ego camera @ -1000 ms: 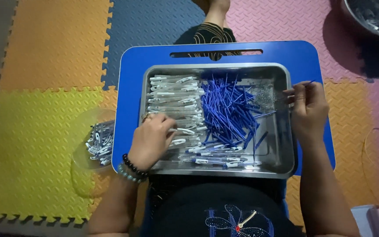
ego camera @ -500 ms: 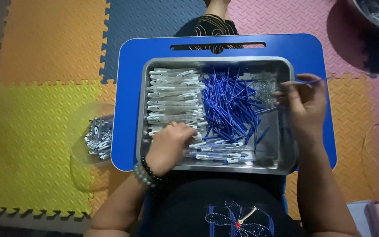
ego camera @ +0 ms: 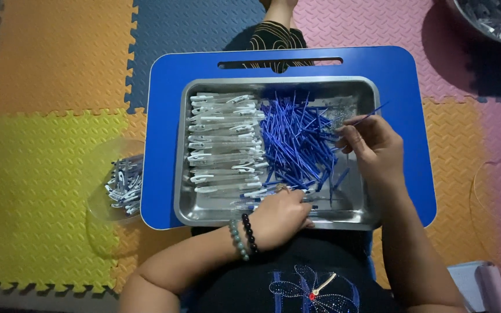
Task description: The person sits on the floor and repeatedly assembles pens by inserting blue ink cartridges into clear pen barrels. They pick up a barrel, insert a cartridge, and place the assembled pen into a metal tray. The process is repeated continuously throughout the clip.
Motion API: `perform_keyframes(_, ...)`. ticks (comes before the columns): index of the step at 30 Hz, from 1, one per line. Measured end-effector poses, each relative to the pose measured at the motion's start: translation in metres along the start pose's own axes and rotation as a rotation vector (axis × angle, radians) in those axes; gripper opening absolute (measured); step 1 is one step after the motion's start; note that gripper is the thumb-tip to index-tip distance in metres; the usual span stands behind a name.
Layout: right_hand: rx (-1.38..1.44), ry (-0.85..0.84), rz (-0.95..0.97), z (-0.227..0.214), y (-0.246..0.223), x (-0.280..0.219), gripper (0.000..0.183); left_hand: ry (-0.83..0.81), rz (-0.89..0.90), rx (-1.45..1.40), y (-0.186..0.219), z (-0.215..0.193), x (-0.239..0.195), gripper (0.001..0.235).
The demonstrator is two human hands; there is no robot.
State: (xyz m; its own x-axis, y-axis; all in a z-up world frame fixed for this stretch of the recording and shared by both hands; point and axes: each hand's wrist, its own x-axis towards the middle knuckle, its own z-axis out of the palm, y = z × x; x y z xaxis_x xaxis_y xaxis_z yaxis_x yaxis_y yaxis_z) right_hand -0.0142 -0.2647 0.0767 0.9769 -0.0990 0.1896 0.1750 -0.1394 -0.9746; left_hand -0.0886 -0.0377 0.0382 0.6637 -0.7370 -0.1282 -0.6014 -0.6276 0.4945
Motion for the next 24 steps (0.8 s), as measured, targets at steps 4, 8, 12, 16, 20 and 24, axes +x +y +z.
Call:
perform_keyframes(4, 0.046, 0.015, -0.013, -0.001, 0.001, 0.0, 0.013, -0.022, -0.081, -0.006, -0.009, 0.005, -0.01, 0.029)
perform_keyframes(8, 0.056, -0.013, -0.002, 0.003, -0.004, 0.004, 0.012, -0.138, -0.084, -0.11, -0.008, -0.025, -0.015, 0.03)
perform_keyframes(12, 0.08, -0.072, -0.029, 0.013, -0.026, 0.012, 0.012, -0.106, -0.086, -0.367, -0.017, -0.034, -0.014, 0.025)
perform_keyframes(16, 0.111, -0.16, 0.012, 0.031, -0.028, 0.016, 0.011, 0.169, 0.001, -0.488, -0.046, -0.062, -0.007, 0.021)
perform_keyframes(20, 0.201, -0.208, 0.076, 0.048, -0.008, 0.003, 0.018, 0.483, -0.157, -0.942, -0.069, -0.061, 0.0, 0.029)
perform_keyframes(24, 0.369, -0.209, 0.248, 0.06, -0.004, -0.006, 0.017, 0.595, -0.375, -1.585, -0.083, -0.054, 0.007, 0.028)
